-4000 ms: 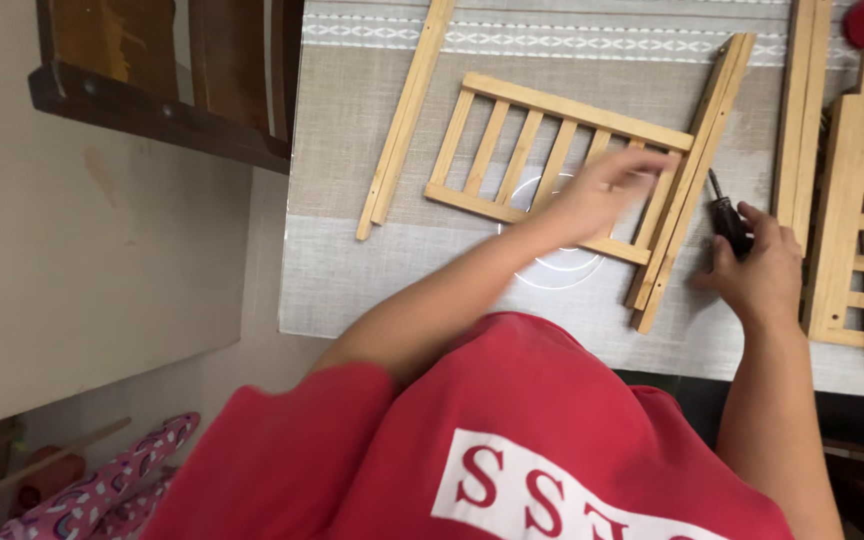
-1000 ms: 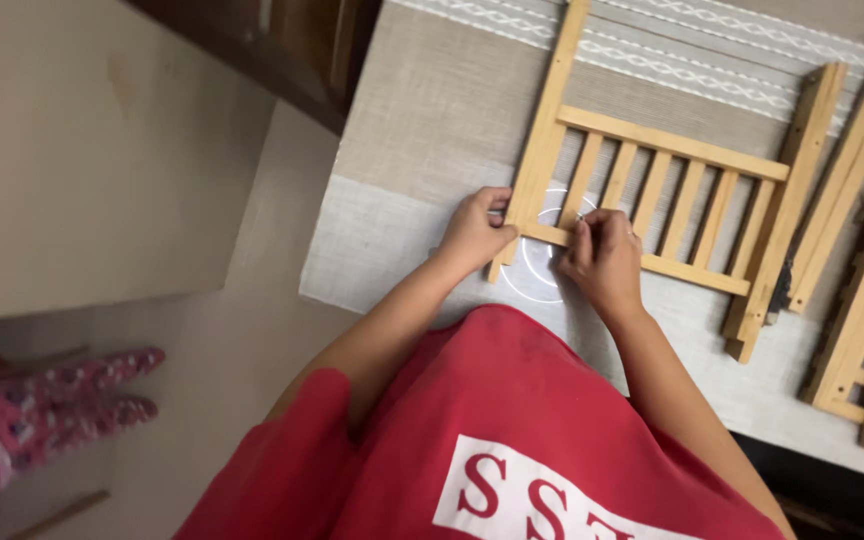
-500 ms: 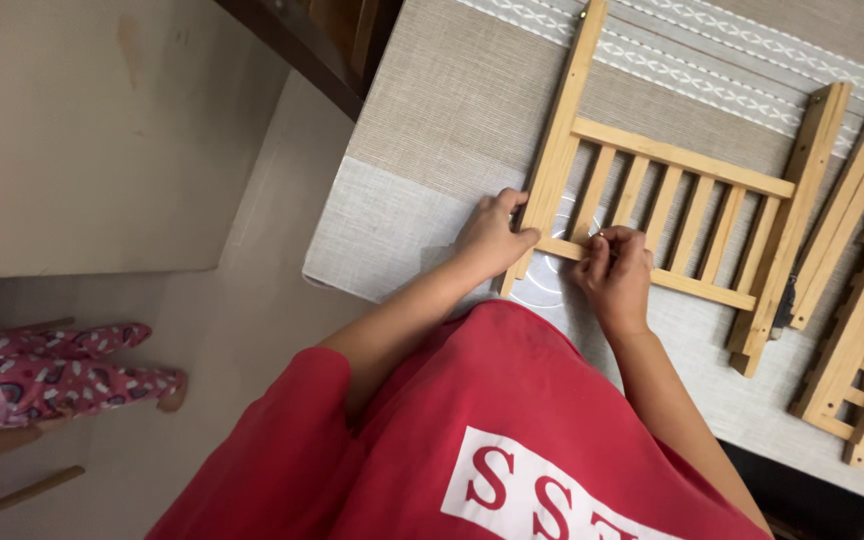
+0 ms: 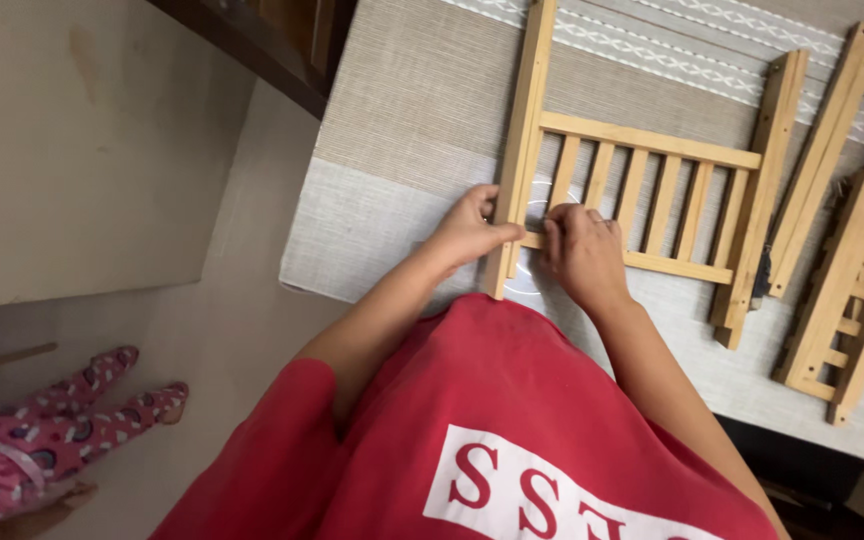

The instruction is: The person assembles a small wooden rack by aligning side frames with a slatted base and securing them with a screwdriver. They repeatedly attach and detach components to test fit, then fasten screws to complete the assembly.

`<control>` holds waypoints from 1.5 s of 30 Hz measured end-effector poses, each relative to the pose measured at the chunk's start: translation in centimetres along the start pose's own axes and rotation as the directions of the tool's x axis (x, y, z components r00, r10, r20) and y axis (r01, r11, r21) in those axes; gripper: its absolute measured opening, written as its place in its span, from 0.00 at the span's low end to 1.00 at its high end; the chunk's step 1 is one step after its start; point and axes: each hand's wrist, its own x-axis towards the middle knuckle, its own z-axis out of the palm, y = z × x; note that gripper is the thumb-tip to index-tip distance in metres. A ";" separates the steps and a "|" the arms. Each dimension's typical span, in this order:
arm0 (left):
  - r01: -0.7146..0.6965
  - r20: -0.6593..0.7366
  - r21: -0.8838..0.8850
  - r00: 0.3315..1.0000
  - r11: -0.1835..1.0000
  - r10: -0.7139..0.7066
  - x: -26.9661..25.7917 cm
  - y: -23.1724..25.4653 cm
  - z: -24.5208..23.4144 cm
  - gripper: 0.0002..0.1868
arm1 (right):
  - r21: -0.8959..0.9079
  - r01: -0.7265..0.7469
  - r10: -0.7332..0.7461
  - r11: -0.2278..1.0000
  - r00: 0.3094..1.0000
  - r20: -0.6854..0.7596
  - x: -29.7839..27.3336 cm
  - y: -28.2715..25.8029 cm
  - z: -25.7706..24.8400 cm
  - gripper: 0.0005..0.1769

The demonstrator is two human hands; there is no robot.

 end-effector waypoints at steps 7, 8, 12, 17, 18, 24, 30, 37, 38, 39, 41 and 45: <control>-0.006 -0.029 0.176 1.000 0.984 0.011 0.0 -0.4 -1.1 0.38 | 0.021 0.036 -0.036 0.999 0.999 -0.015 -0.1 -0.5 0.7 0.08; -0.023 -0.024 0.183 0.999 0.983 0.028 0.1 -0.4 -1.1 0.38 | 0.005 0.050 -0.050 0.999 0.999 -0.022 0.0 -0.6 0.9 0.08; 0.049 -0.017 0.116 0.999 0.992 -0.048 0.0 -0.5 -1.4 0.36 | -0.052 0.072 -0.073 0.996 0.997 -0.022 0.1 -0.9 1.3 0.08; -0.015 -0.030 0.198 0.999 0.980 0.022 -0.4 -0.2 -1.7 0.30 | 0.004 0.062 -0.062 0.998 0.998 -0.019 0.6 -1.4 1.3 0.08; -0.019 -0.033 0.190 0.999 0.982 0.026 -0.4 0.0 -1.7 0.30 | 0.016 0.046 -0.046 0.999 0.999 -0.012 0.8 -1.5 1.2 0.07; -0.019 -0.080 0.222 0.996 0.975 0.038 -0.9 -0.1 -1.7 0.40 | 0.027 -0.021 0.020 0.999 1.000 0.017 0.7 -1.8 1.0 0.08; -0.050 -0.107 0.350 0.990 0.935 0.093 -1.3 0.3 -1.6 0.44 | -0.015 0.064 -0.065 0.998 0.998 -0.017 0.5 -1.9 1.8 0.10; -0.003 -0.117 0.245 0.993 0.969 0.033 -2.0 1.0 -1.4 0.45 | -0.022 0.032 -0.033 0.999 0.999 -0.032 0.3 -2.0 1.8 0.10; -0.010 -0.117 0.224 0.992 0.974 0.037 -2.1 0.9 -1.4 0.45 | -0.031 0.031 -0.032 0.999 0.999 -0.029 0.3 -2.1 1.6 0.10; 0.008 -0.113 0.203 0.993 0.979 0.015 -2.0 0.8 -1.4 0.46 | -0.041 0.029 -0.030 0.999 0.999 -0.028 0.3 -2.2 1.4 0.10; 0.044 -0.104 0.160 0.994 0.986 -0.027 -1.8 0.5 -1.5 0.46 | -0.027 0.017 -0.017 1.000 1.000 -0.001 0.4 -2.3 0.9 0.11; -0.012 -0.067 -0.058 0.998 0.998 0.008 -1.4 -0.3 -0.9 0.42 | 0.020 0.010 -0.010 1.000 1.000 0.010 0.7 -2.6 0.0 0.11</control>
